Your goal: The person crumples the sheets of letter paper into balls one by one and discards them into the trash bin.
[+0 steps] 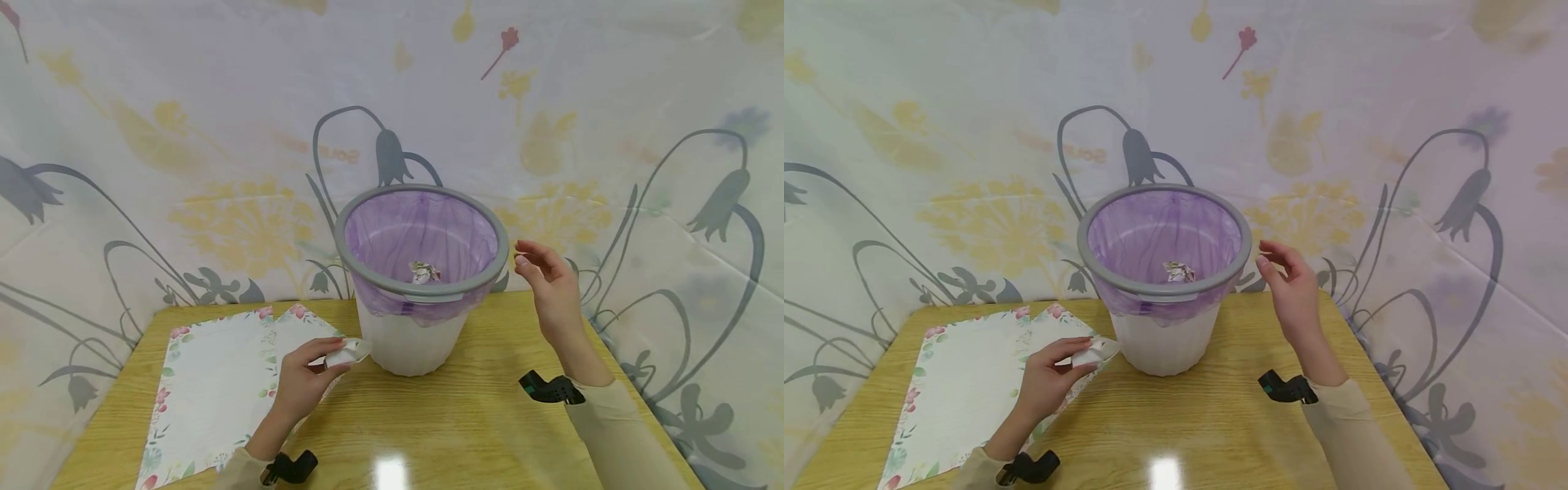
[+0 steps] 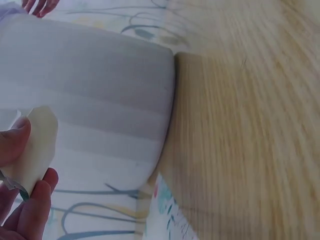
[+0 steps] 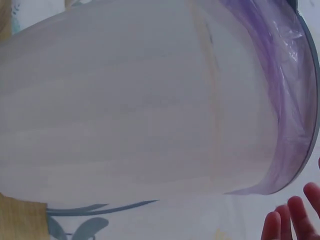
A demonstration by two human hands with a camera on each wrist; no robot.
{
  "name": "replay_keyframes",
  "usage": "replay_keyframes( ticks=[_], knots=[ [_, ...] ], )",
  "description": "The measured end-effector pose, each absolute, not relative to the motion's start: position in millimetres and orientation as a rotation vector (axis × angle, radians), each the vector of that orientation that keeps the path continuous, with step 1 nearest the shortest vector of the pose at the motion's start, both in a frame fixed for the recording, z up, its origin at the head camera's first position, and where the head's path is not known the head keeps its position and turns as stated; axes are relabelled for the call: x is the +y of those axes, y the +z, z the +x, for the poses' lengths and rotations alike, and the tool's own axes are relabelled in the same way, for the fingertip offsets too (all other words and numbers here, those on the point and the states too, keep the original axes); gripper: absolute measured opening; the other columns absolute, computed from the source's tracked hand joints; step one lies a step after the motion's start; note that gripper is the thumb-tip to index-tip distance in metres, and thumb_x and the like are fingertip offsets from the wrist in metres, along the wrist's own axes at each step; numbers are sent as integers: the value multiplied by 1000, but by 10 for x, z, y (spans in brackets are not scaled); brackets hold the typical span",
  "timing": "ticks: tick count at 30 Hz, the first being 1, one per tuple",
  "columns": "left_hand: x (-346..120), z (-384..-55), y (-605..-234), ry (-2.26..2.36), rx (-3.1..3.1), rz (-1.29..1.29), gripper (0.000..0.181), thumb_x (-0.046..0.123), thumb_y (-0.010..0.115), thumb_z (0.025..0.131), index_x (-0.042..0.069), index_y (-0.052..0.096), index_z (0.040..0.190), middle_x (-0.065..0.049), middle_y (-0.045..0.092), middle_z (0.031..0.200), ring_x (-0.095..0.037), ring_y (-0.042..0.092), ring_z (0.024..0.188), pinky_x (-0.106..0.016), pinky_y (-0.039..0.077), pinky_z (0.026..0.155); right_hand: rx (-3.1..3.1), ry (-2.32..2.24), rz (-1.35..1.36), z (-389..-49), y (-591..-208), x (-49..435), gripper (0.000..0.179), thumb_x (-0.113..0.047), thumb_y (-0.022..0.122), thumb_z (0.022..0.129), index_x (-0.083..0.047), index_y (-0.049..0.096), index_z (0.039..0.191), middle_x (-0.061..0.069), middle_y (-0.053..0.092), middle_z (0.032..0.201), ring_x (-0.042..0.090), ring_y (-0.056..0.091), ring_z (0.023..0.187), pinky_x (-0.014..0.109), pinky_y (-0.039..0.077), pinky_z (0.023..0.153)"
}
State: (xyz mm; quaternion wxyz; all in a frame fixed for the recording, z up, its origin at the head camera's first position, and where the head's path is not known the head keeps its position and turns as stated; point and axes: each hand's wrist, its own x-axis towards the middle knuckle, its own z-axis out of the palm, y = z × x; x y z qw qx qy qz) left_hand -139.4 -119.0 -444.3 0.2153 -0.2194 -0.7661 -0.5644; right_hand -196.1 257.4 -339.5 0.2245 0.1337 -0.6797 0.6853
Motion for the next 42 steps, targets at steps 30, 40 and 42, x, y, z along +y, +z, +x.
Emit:
replay_keyframes(
  ticks=[30,40,42],
  knots=[
    [-1476,-1587,-4200,-1672,-2038,-410,36,-17,78,74,-9,72,109,-27,67,112,1,66,97,-20,56,73,-1757,1832,256,-2135,-3322,2198,32,-1,61,96,16,60,123,6,56,126,22,46,128,20,42,98],
    [-1497,-1694,-3752,-1631,-2018,-461,35,-18,75,77,-13,69,112,-30,63,119,3,64,101,-19,55,75,-1675,1886,286,-2133,-3363,2173,34,-2,62,95,17,59,123,5,56,126,23,48,126,20,46,94],
    [-1525,-1766,-3722,-1635,-1999,-458,36,-18,74,78,-12,68,113,-29,63,121,3,64,102,-18,55,75,-1660,1903,300,-2134,-3369,2173,34,-2,61,95,17,58,123,6,56,127,22,48,125,21,46,93]
  ],
)
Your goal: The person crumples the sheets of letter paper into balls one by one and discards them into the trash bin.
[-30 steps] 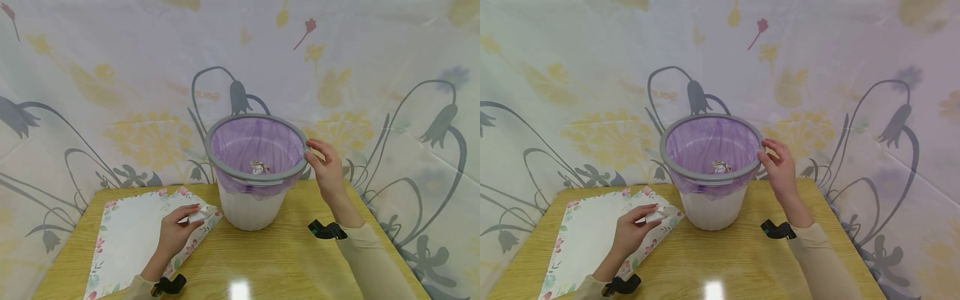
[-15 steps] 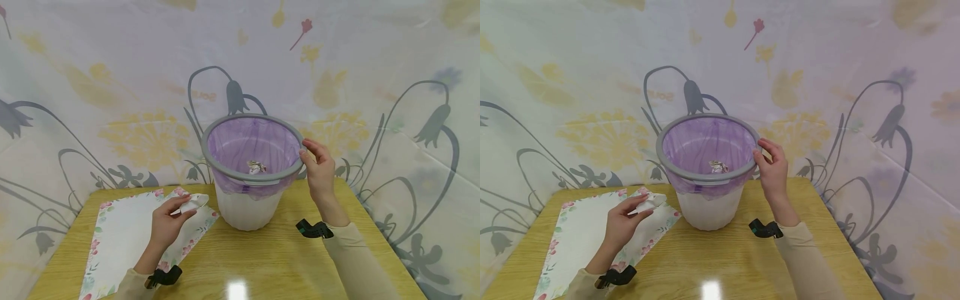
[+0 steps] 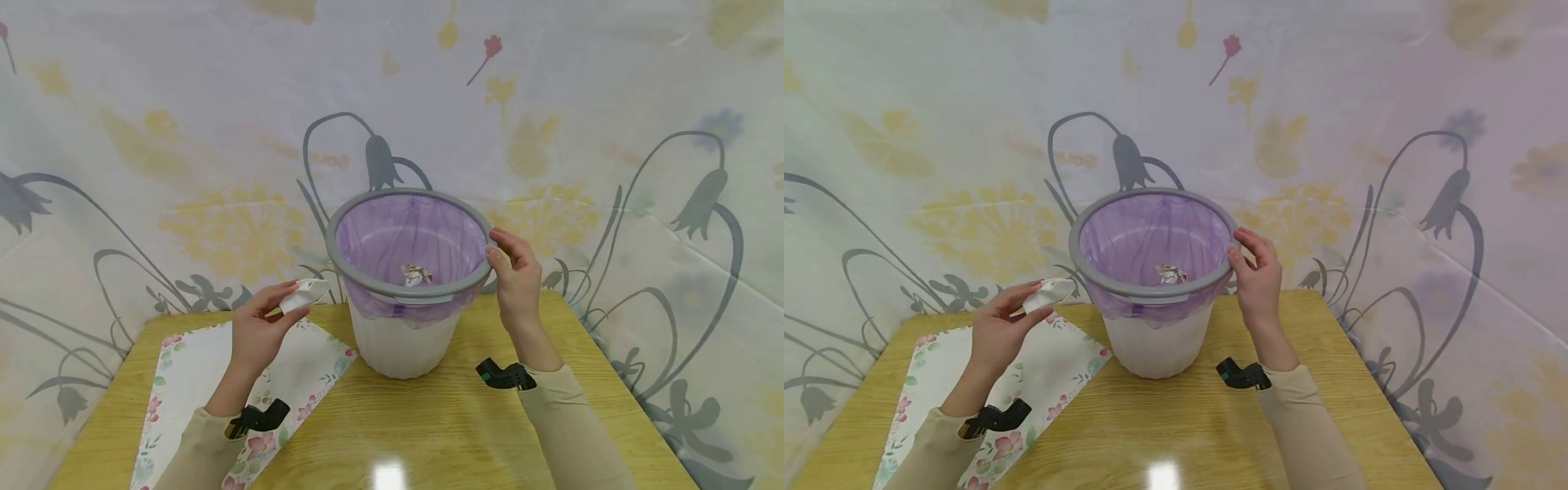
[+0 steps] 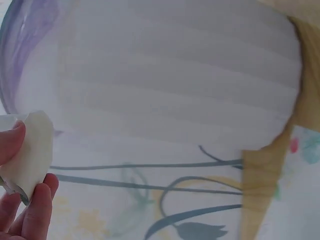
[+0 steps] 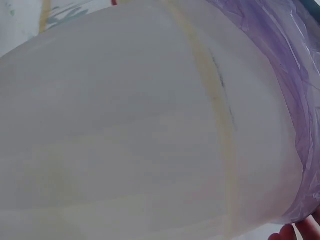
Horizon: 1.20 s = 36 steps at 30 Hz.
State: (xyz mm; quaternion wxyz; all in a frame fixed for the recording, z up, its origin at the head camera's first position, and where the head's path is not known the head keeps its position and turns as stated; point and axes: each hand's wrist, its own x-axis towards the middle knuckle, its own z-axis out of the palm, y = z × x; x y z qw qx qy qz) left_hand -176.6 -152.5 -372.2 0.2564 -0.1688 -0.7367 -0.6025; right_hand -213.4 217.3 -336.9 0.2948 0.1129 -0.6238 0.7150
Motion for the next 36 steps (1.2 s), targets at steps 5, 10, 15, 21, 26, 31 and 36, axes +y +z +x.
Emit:
replay_keyframes(
  ticks=[5,10,15,21,26,31,36],
  knots=[
    [-1596,-1953,-3692,-1665,-1954,-447,38,-14,76,80,-6,69,117,-18,66,122,-2,66,102,-20,56,76,-1642,1919,316,-2140,-3390,2179,33,-2,61,95,16,59,123,6,55,128,22,49,121,21,45,92],
    [-1623,-2021,-3581,-1699,-1907,-475,37,-10,76,82,-4,70,118,0,70,113,-8,69,95,-20,56,73,-1649,1911,299,-2141,-3405,2172,32,-2,60,96,15,60,123,6,56,128,21,49,117,21,45,91],
    [-1631,-2102,-3434,-1672,-1883,-509,37,-11,75,82,-5,69,119,8,70,110,-9,69,92,-19,56,74,-1640,1921,278,-2135,-3409,2166,32,-1,60,96,15,60,123,5,57,128,20,49,115,21,46,89],
    [-1627,-2192,-3246,-1659,-1839,-532,36,-13,74,82,-4,70,117,-4,71,111,-10,69,90,-19,56,74,-1622,1937,275,-2144,-3401,2155,33,-2,60,96,15,59,124,4,56,128,19,50,113,21,45,89],
    [-1617,-2238,-3118,-1672,-1848,-550,37,-12,74,82,-3,70,118,-6,70,112,-12,69,89,-20,56,75,-1613,1944,276,-2152,-3400,2149,34,-2,60,96,15,59,125,4,56,128,19,51,112,21,46,88],
    [-1586,-2271,-2978,-1669,-1933,-592,37,-7,74,85,-6,67,121,3,68,112,-11,68,90,-20,56,77,-1613,1944,267,-2149,-3403,2145,33,-3,61,96,14,59,125,3,56,128,18,52,111,21,45,87],
    [-1536,-2340,-2833,-1649,-2055,-688,37,-2,74,87,-4,66,123,1,66,116,-11,68,95,-21,55,80,-1619,1947,250,-2140,-3403,2147,33,-3,61,96,13,60,125,3,57,128,18,52,111,21,46,88]
  ],
)
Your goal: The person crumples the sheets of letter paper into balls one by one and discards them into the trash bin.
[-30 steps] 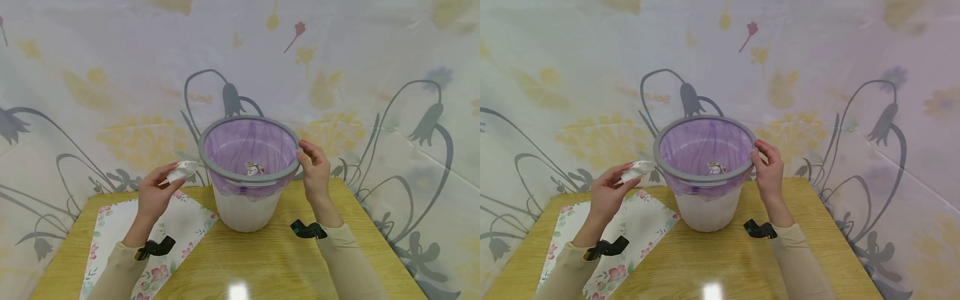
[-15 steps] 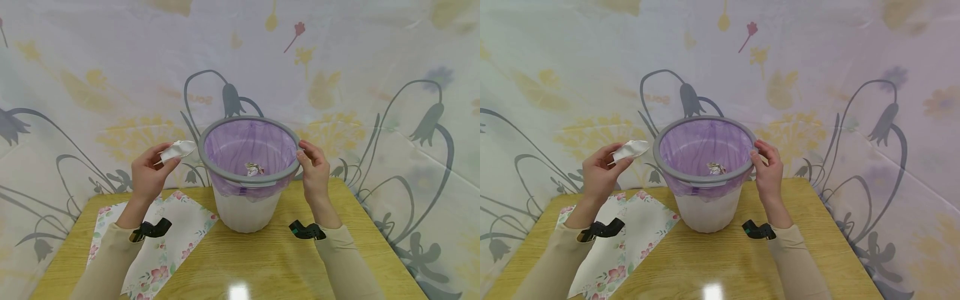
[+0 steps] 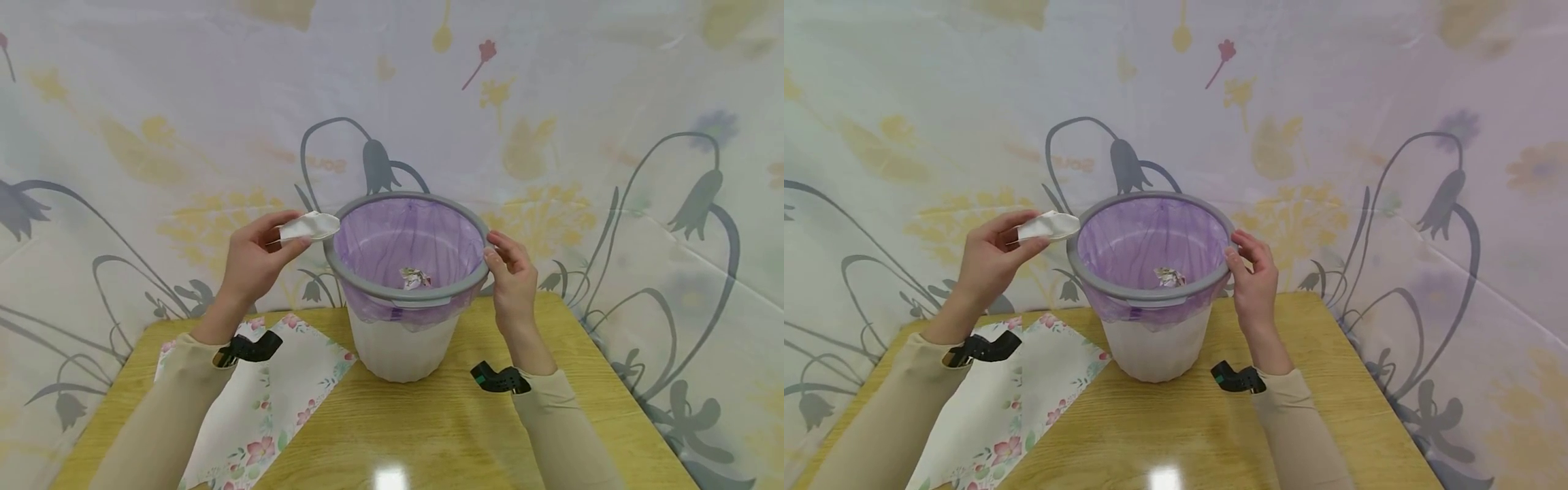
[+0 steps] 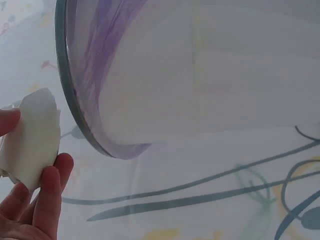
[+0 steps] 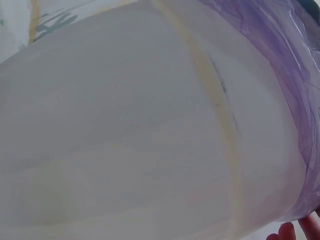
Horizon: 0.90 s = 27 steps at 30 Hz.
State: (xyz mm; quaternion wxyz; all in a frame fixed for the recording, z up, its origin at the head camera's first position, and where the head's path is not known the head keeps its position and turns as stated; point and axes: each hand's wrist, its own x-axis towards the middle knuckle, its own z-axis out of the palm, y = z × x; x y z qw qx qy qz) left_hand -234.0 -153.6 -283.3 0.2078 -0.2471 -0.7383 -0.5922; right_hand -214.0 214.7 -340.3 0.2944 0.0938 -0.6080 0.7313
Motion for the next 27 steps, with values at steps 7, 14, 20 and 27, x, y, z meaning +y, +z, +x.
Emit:
replay_keyframes(
  ticks=[7,14,20,27],
  knots=[
    [-1407,-2443,-2617,-1638,-2277,-853,39,2,75,87,0,67,125,-10,66,118,-15,69,94,-25,57,77,-1626,1944,245,-2137,-3415,2148,33,-3,60,97,13,60,126,3,57,129,18,52,111,21,46,89],
    [-1252,-2563,-2384,-1412,-2541,-938,38,15,78,88,9,70,124,-10,69,113,-22,68,94,-26,55,71,-1608,1953,263,-2139,-3415,2148,33,-3,59,97,13,60,126,3,56,129,19,52,113,22,46,90],
    [-1133,-2686,-2256,-1296,-2631,-1061,37,16,78,87,9,70,124,-9,69,116,-21,67,87,-28,50,64,-1607,1956,264,-2135,-3406,2148,32,-2,59,97,12,60,126,3,56,129,19,52,113,22,46,90],
    [-1001,-2839,-2083,-1308,-2671,-1186,35,10,78,86,9,72,120,-7,67,116,-25,68,91,-31,52,66,-1607,1969,255,-2127,-3401,2152,33,-3,59,97,13,59,126,3,56,129,19,51,113,22,46,89]
  ],
)
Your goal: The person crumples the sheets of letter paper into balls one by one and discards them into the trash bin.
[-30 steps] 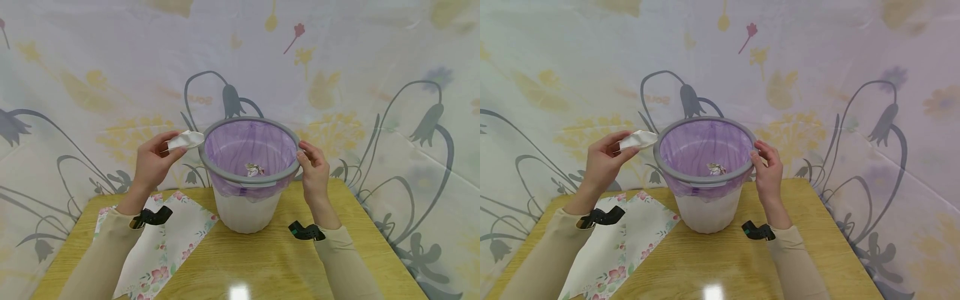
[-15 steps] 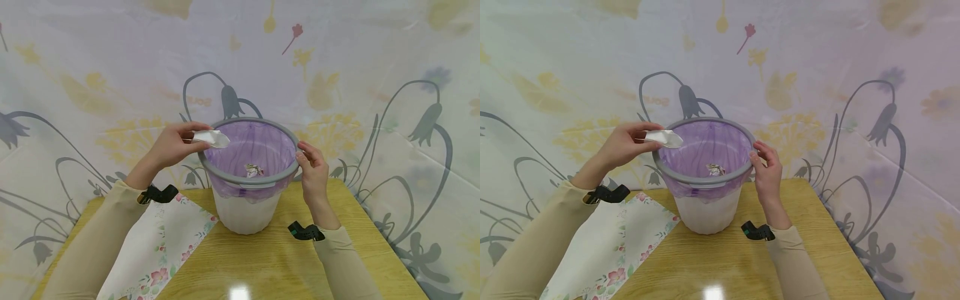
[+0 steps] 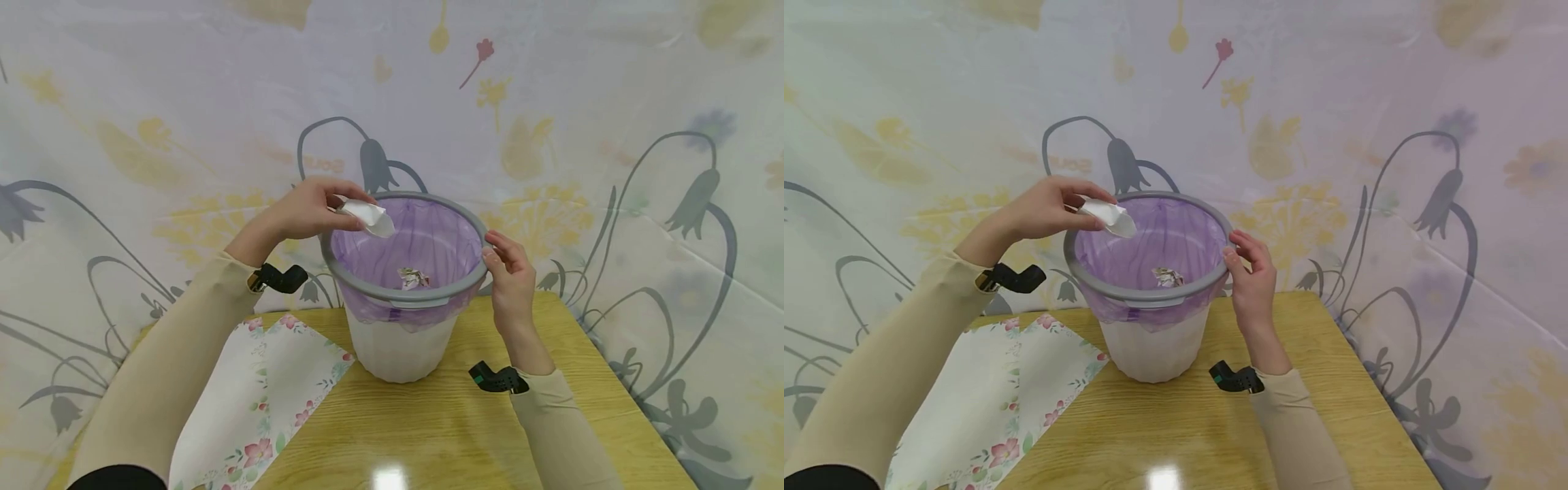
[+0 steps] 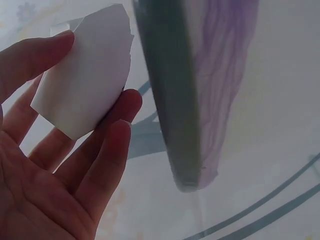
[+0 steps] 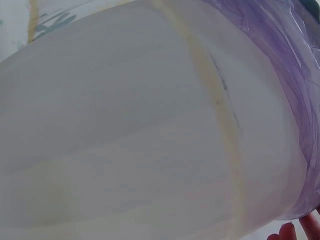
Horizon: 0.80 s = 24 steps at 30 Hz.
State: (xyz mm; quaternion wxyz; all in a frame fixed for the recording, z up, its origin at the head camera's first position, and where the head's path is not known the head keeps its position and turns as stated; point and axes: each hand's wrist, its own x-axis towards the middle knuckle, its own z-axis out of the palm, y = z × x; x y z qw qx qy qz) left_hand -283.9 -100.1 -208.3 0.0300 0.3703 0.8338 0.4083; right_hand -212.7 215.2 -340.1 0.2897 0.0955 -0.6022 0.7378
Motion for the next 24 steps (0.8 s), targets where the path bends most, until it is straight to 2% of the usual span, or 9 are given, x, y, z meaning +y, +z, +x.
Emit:
replay_keyframes(
  ticks=[6,11,18,24],
  knots=[
    [-892,-2976,-2024,1236,2522,1173,37,7,76,86,6,70,123,-8,62,121,-26,68,90,-36,54,73,-1601,1970,243,-2133,-3411,2155,33,-4,59,98,13,59,126,4,56,130,19,52,113,23,46,90],
    [-836,-3050,-2015,1173,2519,1134,38,7,76,86,7,70,123,-8,64,123,-25,67,92,-32,53,77,-1608,1972,242,-2135,-3420,2144,32,-4,59,98,12,59,126,4,56,131,19,52,114,24,46,91],
    [-788,-3115,-2005,1165,2482,1095,37,6,75,87,7,70,123,-9,64,122,-27,66,98,-47,53,87,-1609,1960,248,-2139,-3421,2134,32,-4,58,98,12,60,126,4,56,130,19,52,114,24,46,91],
    [-741,-3123,-1973,1143,2495,1112,37,7,76,87,9,70,123,-7,64,125,-26,66,99,-44,53,84,-1608,1957,253,-2142,-3413,2147,32,-4,59,98,12,60,126,4,56,130,19,52,114,24,46,91]
  ],
)
